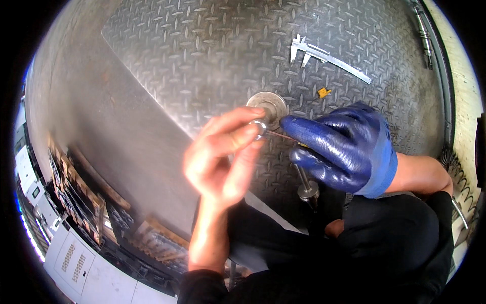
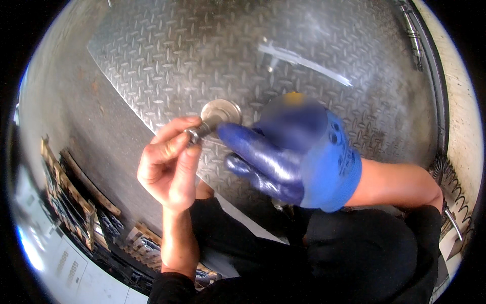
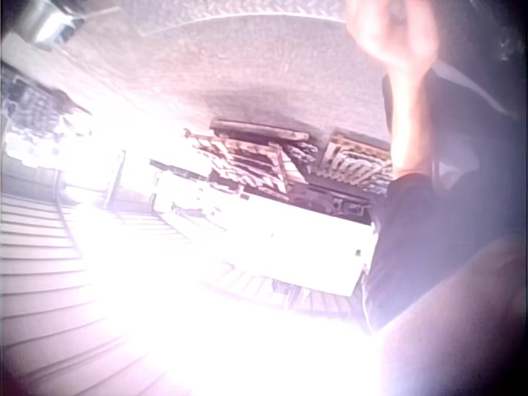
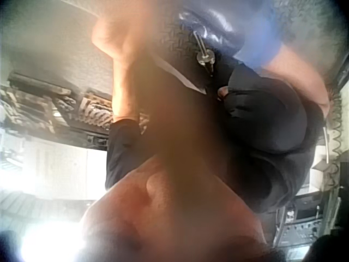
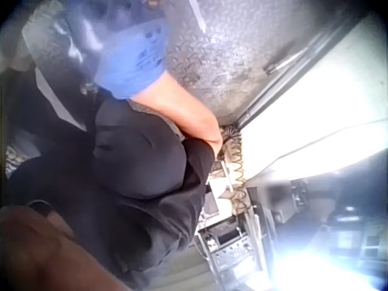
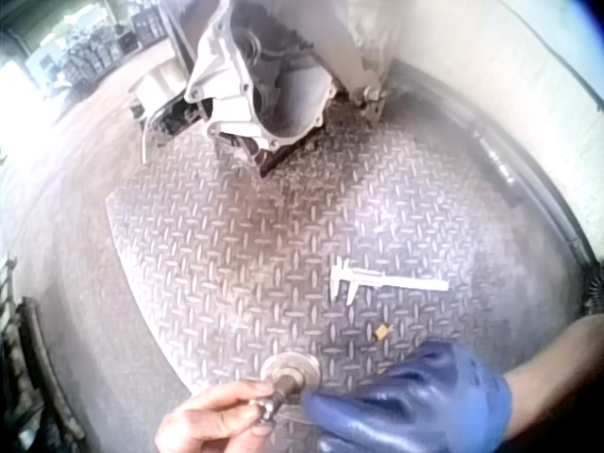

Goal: The person sits on a metal diamond-plate floor and uses a small yellow-handled tool to clean the grooves and surfaces of two metallic mechanical components. The person holds one component in the left hand and scrubs it with the tool in the right hand, then switches to the second component to repeat the cleaning process.

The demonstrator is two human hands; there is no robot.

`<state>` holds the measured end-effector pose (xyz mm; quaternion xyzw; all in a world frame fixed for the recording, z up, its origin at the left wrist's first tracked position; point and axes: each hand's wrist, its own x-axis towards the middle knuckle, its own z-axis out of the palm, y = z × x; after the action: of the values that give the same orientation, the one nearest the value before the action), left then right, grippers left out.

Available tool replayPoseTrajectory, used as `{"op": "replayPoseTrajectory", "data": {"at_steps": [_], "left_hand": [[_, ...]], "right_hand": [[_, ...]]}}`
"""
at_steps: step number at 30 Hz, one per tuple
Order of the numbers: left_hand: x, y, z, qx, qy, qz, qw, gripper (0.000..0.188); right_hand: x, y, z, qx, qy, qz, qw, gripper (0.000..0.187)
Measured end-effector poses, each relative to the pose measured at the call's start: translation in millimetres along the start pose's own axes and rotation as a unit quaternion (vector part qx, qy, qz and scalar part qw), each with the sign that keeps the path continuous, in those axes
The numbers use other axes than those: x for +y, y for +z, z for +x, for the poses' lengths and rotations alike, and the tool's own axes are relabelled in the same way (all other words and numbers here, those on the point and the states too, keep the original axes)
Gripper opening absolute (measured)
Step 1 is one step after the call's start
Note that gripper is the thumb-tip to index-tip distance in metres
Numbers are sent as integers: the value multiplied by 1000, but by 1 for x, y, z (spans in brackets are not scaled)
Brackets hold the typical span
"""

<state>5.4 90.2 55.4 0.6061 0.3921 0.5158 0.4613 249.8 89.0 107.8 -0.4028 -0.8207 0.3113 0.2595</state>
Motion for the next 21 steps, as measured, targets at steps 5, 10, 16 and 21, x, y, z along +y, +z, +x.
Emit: {"op": "replayPoseTrajectory", "data": {"at_steps": [5,10,16,21], "left_hand": [[-1,-2,0,-6,10,1,1000,23],[-3,0,1,-8,13,-10,1000,23],[-3,-3,0,-5,-6,-26,1000,22],[-4,-6,-2,8,-16,-26,1000,19]], "right_hand": [[-5,2,-10,-39,292,475,829,41],[-8,-2,-5,-35,245,327,912,46],[17,0,-23,-82,4,172,982,56],[16,-10,-23,-131,31,153,979,54]]}}
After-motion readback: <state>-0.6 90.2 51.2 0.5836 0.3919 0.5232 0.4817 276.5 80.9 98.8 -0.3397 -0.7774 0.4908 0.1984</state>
